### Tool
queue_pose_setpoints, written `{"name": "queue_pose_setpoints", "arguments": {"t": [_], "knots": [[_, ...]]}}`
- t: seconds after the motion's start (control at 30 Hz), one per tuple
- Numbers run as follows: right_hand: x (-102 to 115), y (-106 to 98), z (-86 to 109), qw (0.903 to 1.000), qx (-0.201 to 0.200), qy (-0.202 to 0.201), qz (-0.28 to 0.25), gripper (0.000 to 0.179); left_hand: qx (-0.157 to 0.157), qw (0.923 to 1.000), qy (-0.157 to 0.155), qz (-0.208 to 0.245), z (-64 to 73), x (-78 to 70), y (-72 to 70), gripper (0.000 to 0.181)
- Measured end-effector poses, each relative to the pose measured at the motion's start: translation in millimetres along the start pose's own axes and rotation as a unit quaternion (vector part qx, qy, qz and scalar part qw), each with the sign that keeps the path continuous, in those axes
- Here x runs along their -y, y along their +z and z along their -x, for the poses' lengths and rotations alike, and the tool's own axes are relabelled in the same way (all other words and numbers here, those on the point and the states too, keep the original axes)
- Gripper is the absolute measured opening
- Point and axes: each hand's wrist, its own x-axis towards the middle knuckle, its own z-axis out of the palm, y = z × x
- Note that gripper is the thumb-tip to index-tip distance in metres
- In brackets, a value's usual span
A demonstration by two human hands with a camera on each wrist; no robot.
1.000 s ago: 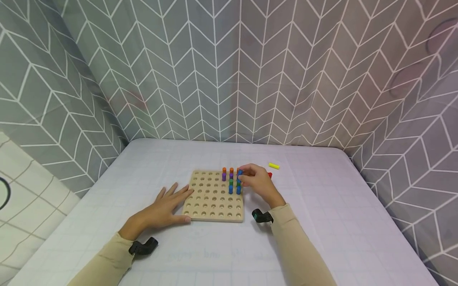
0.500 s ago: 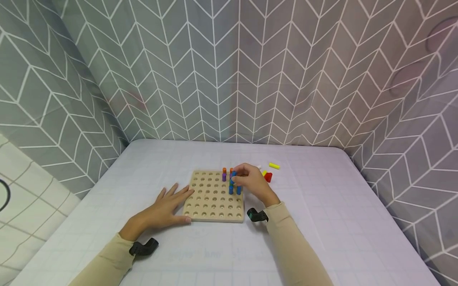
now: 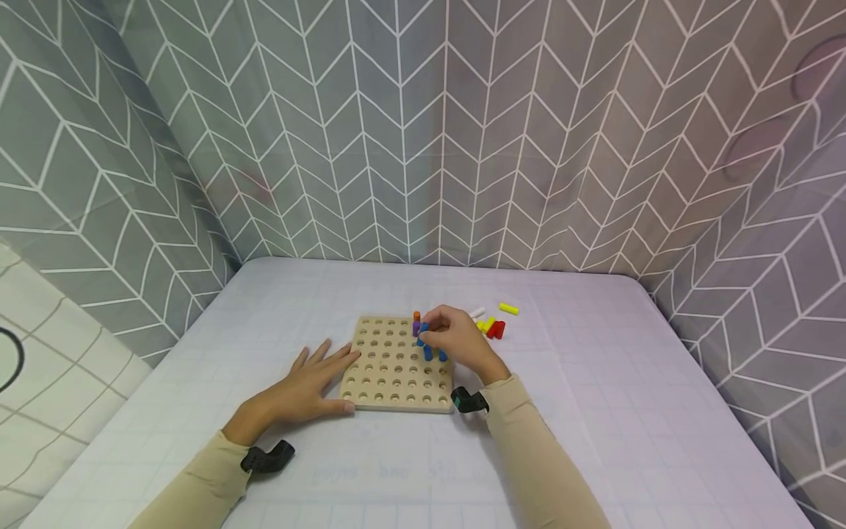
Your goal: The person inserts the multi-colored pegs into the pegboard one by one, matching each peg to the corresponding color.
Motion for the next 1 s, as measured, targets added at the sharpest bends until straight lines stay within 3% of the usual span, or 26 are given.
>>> {"name": "queue_pose_setpoints", "arguments": {"t": [0.13, 0.43, 0.7, 1.0], "knots": [[-12.6, 4.4, -7.1, 0.9997, -0.007, -0.009, 0.023, 0.029, 0.000, 1.0000, 0.004, 0.001, 0.1, -0.5, -0.8, 0.105], [-14.0, 13.9, -7.3, 0.9977, 0.000, -0.045, 0.049, 0.022, 0.001, 1.0000, 0.004, -0.003, -0.3, -0.9, -2.0, 0.105], [-17.0, 18.9, -5.8, 0.9945, 0.005, -0.035, 0.099, 0.019, 0.000, 1.0000, 0.003, -0.004, 1.1, -0.9, -1.2, 0.105], [-18.0, 22.5, -4.7, 0.9842, 0.007, -0.045, 0.171, 0.016, -0.001, 1.0000, 0.008, -0.003, 1.0, -0.1, -2.1, 0.105]]}}
